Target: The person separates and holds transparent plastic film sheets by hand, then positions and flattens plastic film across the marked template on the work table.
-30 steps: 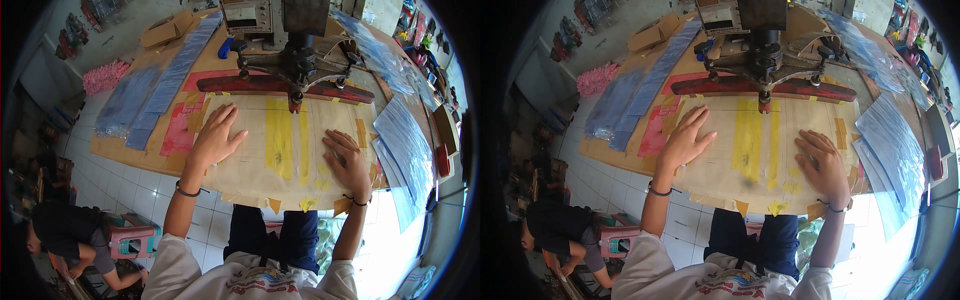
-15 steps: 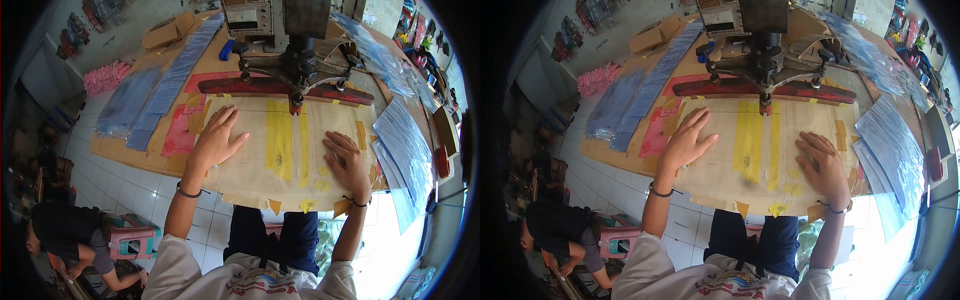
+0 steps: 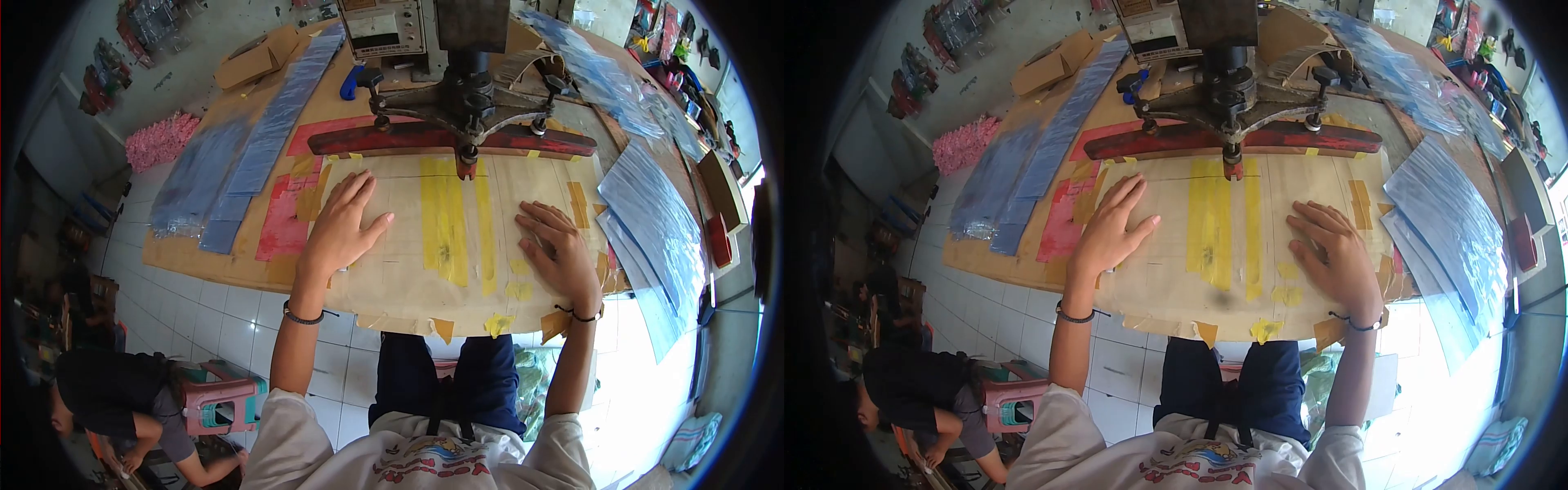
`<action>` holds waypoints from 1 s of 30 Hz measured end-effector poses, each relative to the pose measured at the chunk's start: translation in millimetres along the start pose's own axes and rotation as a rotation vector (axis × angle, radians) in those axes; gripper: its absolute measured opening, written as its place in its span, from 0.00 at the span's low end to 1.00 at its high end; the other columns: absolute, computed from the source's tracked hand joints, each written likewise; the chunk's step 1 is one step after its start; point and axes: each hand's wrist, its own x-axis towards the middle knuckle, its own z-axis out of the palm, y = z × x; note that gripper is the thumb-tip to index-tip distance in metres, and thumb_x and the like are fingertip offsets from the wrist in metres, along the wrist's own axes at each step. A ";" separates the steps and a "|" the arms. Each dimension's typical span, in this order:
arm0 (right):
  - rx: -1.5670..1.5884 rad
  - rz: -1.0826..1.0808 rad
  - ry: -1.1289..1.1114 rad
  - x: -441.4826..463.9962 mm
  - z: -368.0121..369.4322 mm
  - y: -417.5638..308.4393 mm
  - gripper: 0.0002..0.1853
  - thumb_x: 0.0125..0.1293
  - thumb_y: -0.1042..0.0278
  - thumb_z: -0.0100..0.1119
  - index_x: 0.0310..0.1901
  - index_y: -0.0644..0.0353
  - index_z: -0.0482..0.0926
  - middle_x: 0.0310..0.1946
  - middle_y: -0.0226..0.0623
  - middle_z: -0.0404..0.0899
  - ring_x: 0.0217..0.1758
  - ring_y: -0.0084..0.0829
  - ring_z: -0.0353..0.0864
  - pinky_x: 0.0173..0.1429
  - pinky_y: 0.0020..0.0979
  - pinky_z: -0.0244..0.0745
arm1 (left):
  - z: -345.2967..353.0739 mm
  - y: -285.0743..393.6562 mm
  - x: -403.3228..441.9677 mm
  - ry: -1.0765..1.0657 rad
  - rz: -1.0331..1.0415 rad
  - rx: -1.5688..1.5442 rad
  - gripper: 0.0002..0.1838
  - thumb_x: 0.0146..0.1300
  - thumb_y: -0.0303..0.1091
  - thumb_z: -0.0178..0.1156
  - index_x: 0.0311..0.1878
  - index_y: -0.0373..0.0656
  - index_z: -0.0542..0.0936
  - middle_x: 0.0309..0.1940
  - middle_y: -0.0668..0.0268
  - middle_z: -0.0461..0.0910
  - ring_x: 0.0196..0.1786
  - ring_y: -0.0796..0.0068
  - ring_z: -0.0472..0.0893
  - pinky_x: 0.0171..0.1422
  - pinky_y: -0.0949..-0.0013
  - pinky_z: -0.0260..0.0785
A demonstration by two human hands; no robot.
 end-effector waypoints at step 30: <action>0.105 0.018 0.095 -10.2 -0.7 2.2 0.14 0.63 0.71 0.62 0.49 0.64 0.84 0.54 0.48 0.83 0.63 0.47 0.78 0.68 0.41 0.70 | 4.5 -17.1 -47.9 0.167 -0.118 -0.473 0.21 0.74 0.33 0.51 0.67 0.40 0.73 0.72 0.57 0.67 0.73 0.59 0.68 0.76 0.60 0.60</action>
